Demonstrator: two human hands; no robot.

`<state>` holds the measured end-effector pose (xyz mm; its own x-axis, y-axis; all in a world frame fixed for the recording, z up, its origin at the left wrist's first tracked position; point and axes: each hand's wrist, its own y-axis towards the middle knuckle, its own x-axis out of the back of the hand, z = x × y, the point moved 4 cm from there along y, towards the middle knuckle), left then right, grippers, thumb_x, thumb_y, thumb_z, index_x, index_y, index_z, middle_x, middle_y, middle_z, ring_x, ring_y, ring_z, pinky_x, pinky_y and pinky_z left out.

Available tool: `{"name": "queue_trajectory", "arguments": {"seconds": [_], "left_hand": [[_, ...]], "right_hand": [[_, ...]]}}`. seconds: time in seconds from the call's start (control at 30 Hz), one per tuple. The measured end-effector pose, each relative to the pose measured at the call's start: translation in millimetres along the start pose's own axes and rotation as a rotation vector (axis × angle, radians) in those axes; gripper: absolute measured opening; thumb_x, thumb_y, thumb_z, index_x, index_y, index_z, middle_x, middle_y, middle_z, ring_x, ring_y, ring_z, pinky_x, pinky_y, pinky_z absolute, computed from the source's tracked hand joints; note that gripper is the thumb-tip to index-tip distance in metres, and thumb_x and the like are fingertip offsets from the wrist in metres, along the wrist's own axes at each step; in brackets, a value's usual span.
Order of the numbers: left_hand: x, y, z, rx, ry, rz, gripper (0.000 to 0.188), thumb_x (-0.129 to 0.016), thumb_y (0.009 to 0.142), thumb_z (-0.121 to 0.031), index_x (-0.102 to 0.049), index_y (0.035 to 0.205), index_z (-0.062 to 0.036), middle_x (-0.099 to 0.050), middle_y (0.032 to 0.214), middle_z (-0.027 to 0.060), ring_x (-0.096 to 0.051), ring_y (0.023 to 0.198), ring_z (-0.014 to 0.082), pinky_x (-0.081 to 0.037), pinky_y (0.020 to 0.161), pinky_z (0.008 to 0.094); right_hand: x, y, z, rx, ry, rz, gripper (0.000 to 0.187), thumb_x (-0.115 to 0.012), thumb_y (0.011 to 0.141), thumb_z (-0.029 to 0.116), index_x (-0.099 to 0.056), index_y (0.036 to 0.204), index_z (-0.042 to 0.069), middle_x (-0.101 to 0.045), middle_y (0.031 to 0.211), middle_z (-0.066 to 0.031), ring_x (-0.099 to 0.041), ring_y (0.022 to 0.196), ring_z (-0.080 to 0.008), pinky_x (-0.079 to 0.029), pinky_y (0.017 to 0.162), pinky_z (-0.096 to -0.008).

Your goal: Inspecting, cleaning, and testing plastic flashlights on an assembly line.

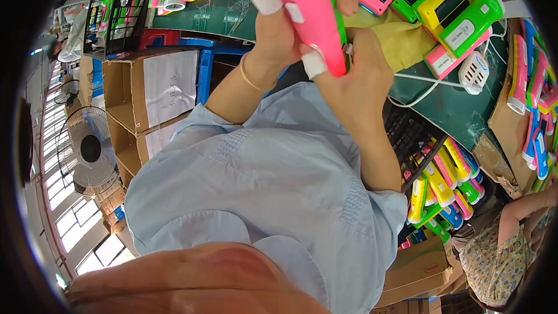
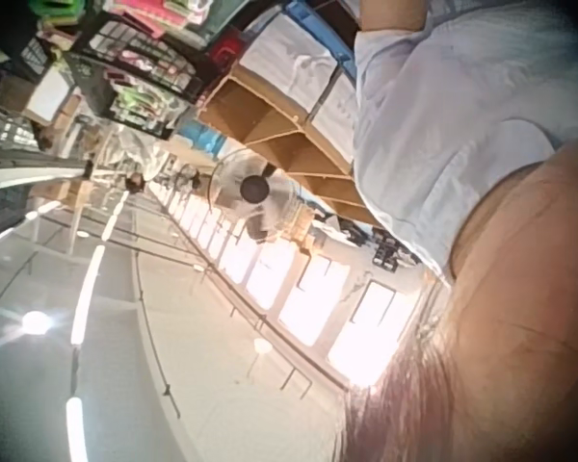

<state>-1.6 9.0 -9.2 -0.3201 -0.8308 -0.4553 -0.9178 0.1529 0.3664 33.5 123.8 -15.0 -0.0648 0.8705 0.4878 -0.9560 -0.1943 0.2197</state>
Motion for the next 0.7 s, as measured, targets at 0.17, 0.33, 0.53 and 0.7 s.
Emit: {"name": "queue_trajectory", "arguments": {"seconds": [0.17,0.33,0.53,0.7], "left_hand": [[5,-2,-2,0.311,-0.124,-0.346,0.064,-0.028,0.091,-0.056,-0.052,0.098,0.0026,-0.060,0.087,0.0148,-0.061,0.078,0.0216,-0.052,0.071,0.0341],[8,1,0,0.505,-0.539,-0.165,0.050,-0.043,0.091,-0.043,-0.048,0.111,0.0025,-0.058,0.092,0.0142,-0.060,0.080,0.0237,-0.052,0.070,0.0387],[2,-5,1,0.480,-0.760,-0.012,0.043,-0.054,0.087,-0.028,-0.044,0.117,0.0014,-0.056,0.094,0.0123,-0.057,0.075,0.0199,-0.048,0.065,0.0329],[-2,-9,-5,0.392,-0.392,-0.028,0.033,-0.051,0.089,-0.025,-0.049,0.107,0.0016,-0.057,0.086,0.0117,-0.059,0.066,0.0198,-0.050,0.060,0.0325]], "right_hand": [[-4,2,-14,-0.174,0.577,0.181,0.035,-0.059,0.085,0.024,-0.052,0.105,-0.004,-0.051,0.083,-0.0054,-0.050,0.073,-0.0127,-0.043,0.064,-0.0256],[20,-3,-32,-0.077,0.324,0.200,0.026,-0.045,0.091,0.012,-0.055,0.111,-0.001,-0.055,0.095,-0.0067,-0.051,0.082,-0.0135,-0.041,0.074,-0.0248],[24,-12,-39,-0.168,0.413,0.141,0.018,-0.048,0.090,0.008,-0.061,0.096,-0.003,-0.060,0.082,-0.0029,-0.052,0.066,-0.0083,-0.041,0.057,-0.0207],[25,-12,-37,-0.078,0.242,0.147,0.013,-0.052,0.088,0.008,-0.060,0.091,-0.003,-0.063,0.078,-0.0062,-0.054,0.063,-0.0105,-0.043,0.057,-0.0223]]}}
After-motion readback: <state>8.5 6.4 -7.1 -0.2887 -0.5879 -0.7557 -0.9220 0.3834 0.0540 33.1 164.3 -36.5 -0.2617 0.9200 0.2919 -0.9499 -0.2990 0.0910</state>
